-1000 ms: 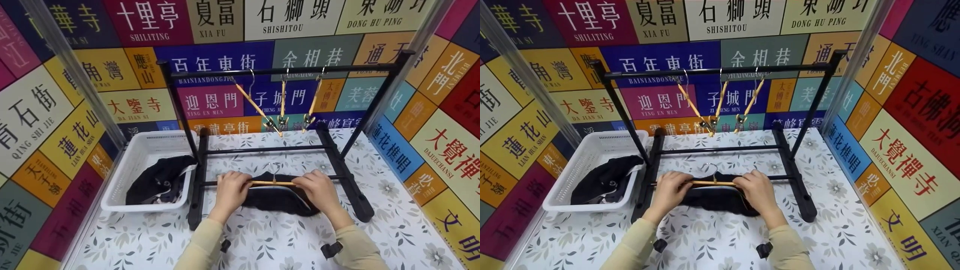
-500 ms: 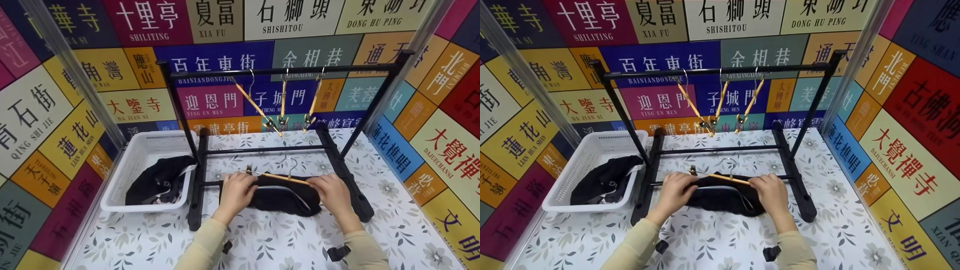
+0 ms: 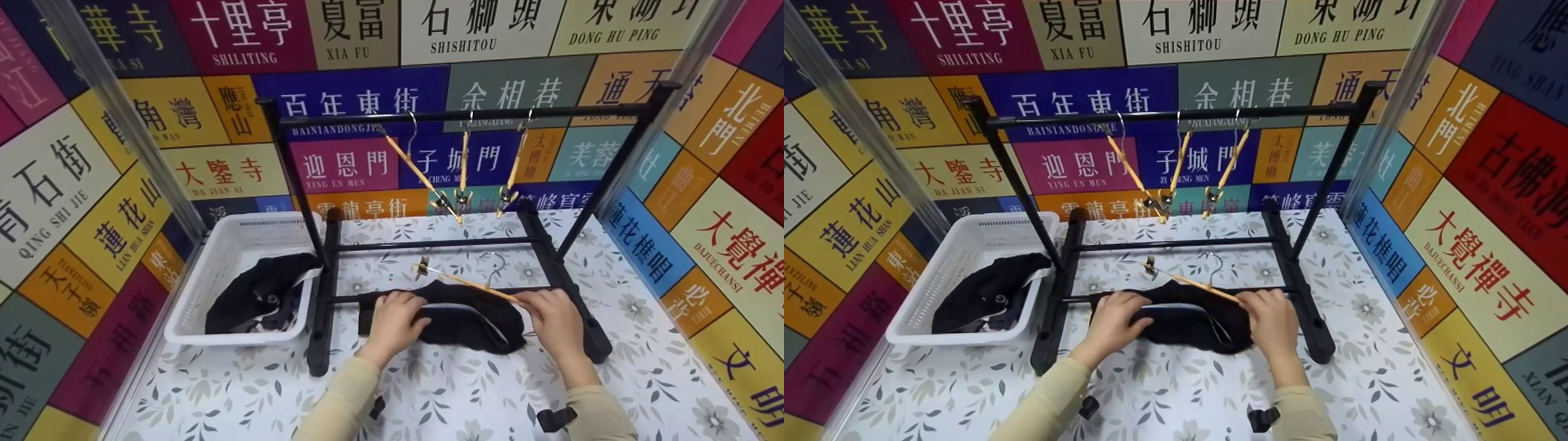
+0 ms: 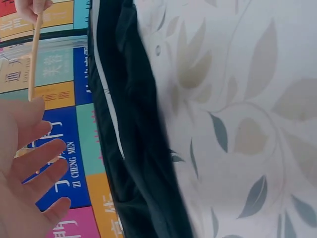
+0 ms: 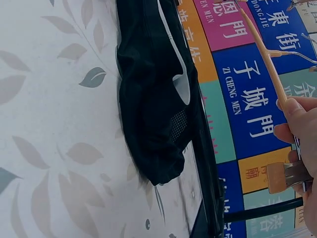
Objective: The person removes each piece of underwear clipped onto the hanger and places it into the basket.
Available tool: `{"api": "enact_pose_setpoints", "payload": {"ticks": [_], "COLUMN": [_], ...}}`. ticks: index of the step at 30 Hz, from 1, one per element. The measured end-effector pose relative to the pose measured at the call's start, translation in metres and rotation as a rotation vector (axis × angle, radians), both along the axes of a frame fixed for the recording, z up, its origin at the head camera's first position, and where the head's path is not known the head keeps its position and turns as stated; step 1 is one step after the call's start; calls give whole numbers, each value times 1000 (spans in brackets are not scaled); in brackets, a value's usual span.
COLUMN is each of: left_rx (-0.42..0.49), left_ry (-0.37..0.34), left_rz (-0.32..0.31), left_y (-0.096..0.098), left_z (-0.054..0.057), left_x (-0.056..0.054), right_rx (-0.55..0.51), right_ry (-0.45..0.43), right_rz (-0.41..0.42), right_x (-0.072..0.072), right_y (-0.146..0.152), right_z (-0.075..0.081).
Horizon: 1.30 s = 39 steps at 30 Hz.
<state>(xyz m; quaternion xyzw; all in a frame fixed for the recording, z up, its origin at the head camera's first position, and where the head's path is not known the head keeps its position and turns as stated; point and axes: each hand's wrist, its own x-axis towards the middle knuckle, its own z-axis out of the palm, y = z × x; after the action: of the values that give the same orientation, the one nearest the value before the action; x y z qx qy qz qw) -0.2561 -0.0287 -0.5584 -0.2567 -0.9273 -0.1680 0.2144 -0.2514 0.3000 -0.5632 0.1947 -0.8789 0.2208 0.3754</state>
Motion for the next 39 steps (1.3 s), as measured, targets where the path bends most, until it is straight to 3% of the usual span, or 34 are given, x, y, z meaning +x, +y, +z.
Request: {"api": "enact_pose_setpoints", "payload": {"ticks": [8, 18, 27, 39], "left_rx": [-54, -42, -58, -69], "left_ry": [-77, -174, -261, -363], "left_rz": [34, 86, 124, 175], "left_y": [9, 15, 17, 19], "left_z": [-19, -39, -50, -57], "left_x": [-2, -2, -2, -2], "right_rx": [-19, -49, -50, -37], "right_ry": [-2, -7, -7, -7], "right_rz": [-28, -33, -18, -9], "right_x": [5, 8, 8, 8], "right_y": [4, 4, 3, 3], "right_z": [-8, -13, -14, -15]}}
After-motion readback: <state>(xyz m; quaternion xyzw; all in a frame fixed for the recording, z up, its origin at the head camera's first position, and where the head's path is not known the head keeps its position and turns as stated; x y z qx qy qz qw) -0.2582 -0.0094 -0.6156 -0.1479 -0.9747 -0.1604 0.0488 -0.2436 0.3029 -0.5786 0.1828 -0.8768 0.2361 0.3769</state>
